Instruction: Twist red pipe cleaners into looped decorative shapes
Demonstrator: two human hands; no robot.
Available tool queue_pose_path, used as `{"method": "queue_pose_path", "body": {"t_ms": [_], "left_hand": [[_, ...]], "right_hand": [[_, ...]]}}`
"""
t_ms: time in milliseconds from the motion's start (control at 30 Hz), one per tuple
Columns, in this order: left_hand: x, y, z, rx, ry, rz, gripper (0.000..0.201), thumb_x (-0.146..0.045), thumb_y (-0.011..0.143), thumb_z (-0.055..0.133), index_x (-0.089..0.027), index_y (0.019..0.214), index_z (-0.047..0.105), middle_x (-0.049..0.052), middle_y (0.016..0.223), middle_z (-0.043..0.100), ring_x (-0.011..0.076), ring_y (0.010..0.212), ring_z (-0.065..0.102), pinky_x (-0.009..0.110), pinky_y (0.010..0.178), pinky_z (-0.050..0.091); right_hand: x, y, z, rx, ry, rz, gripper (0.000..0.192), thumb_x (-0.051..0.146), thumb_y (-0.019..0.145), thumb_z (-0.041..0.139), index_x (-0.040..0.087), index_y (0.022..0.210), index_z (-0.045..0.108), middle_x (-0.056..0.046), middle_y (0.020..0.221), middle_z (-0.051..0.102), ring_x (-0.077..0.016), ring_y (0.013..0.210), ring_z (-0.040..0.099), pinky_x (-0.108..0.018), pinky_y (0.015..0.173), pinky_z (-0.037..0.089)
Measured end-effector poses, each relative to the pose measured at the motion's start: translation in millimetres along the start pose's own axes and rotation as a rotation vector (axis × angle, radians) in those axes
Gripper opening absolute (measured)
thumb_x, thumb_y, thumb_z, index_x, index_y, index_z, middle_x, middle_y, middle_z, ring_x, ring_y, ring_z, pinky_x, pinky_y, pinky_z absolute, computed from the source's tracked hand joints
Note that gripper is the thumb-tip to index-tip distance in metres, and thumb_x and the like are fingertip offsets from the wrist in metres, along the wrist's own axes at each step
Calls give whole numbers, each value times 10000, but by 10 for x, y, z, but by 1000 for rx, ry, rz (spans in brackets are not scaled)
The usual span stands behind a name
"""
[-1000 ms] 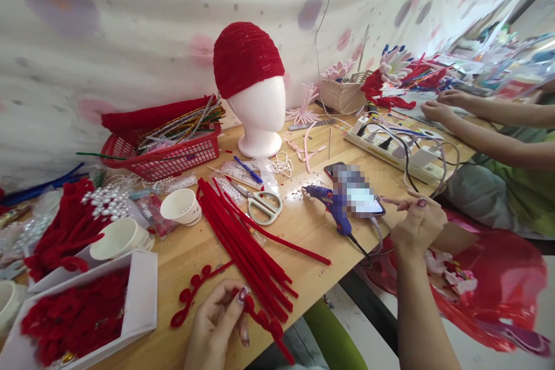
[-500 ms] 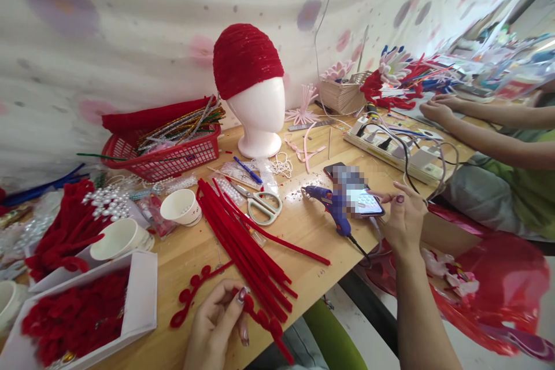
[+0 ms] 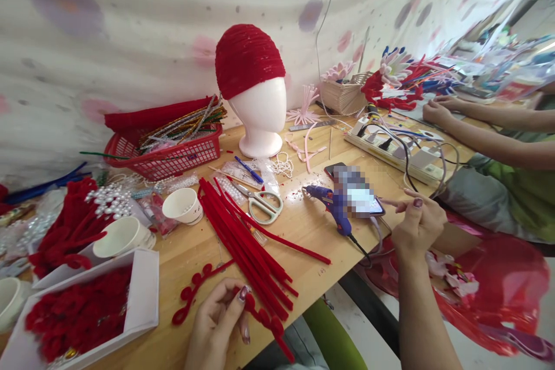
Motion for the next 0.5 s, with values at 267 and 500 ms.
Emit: {"method": "queue_pose_path", "body": {"t_ms": [267, 500], "left_hand": [[-2, -25, 3, 3, -1, 7, 389, -515, 670, 840, -167, 784, 709, -36, 501, 580, 95, 410, 509, 192, 424, 442], [14, -38, -13, 16, -2, 4, 403, -531, 667, 844, -169, 773, 703, -41, 531, 585, 78, 411, 508, 180, 430, 443]], "right_hand": [[35, -22, -37, -40, -7, 5, 492, 354, 957, 347, 231, 529, 555, -66, 693, 640, -293, 882, 649, -506, 941, 370], [-22, -52, 15, 17, 7, -4, 491, 382, 966, 355, 229, 536, 536, -75, 682, 642, -327, 974, 650, -543, 989, 341]]}}
Point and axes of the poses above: each hand's wrist, its own y-axis towards the middle knuckle, its own z-axis out of the palm, x = y × z, the point moved 4 cm from there along y, towards the middle knuckle
